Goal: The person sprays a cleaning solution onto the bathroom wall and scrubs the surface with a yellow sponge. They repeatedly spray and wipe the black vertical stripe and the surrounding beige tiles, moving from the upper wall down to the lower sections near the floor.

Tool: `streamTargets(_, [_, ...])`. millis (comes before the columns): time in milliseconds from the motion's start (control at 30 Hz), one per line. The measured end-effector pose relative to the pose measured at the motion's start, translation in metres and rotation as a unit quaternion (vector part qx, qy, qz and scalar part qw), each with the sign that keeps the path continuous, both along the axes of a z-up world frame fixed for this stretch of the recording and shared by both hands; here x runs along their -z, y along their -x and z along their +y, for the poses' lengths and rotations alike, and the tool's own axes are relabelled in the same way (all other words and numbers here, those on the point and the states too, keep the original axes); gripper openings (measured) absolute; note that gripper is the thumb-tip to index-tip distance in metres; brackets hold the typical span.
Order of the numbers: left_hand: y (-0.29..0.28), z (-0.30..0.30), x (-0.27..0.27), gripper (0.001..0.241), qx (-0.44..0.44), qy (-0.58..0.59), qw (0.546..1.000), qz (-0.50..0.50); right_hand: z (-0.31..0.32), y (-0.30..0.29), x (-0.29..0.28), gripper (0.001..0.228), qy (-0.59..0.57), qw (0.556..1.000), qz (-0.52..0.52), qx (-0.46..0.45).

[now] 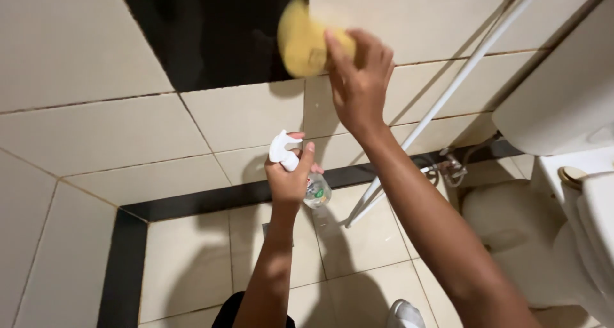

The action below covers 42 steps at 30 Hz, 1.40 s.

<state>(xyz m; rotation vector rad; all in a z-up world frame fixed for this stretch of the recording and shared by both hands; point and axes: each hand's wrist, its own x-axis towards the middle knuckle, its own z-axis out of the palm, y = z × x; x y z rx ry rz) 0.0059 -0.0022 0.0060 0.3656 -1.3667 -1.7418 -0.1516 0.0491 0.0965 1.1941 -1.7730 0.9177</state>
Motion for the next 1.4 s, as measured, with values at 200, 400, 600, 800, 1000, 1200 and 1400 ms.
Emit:
streamTargets(200, [-0.027, -0.012, -0.011, 0.024, -0.017, 0.014, 0.999, -0.034, -0.044, -0.03, -0.011, 0.061, 0.081, 0.997, -0.011, -0.007])
streamTargets(400, [-0.054, -0.039, -0.004, 0.023, -0.076, 0.016, 0.997, -0.008, -0.082, -0.056, 0.047, 0.055, -0.035, 0.995, 0.07, -0.055])
streamTargets(600, [-0.084, -0.062, -0.008, 0.025, -0.146, -0.008, 0.989, -0.025, -0.104, -0.094, 0.106, 0.053, -0.117, 0.972, 0.158, -0.13])
streamTargets(800, [-0.12, -0.083, -0.01, 0.021, -0.187, -0.033, 0.981, -0.045, -0.125, -0.094, 0.082, 0.057, -0.099, 0.98, 0.107, -0.133])
streamTargets(1000, [-0.141, -0.099, 0.009, 0.019, -0.206, -0.049, 0.977, -0.031, -0.138, -0.119, 0.033, 0.055, 0.017, 0.989, 0.062, -0.13])
streamTargets(1200, [-0.153, -0.109, 0.027, 0.02, -0.226, -0.043, 0.972, -0.055, -0.155, -0.123, 0.066, 0.054, -0.003, 0.985, 0.09, -0.145])
streamTargets(1400, [-0.154, -0.11, 0.027, 0.021, -0.236, -0.035, 0.969, -0.07, -0.167, -0.132, 0.141, 0.063, -0.107, 0.969, 0.159, -0.156])
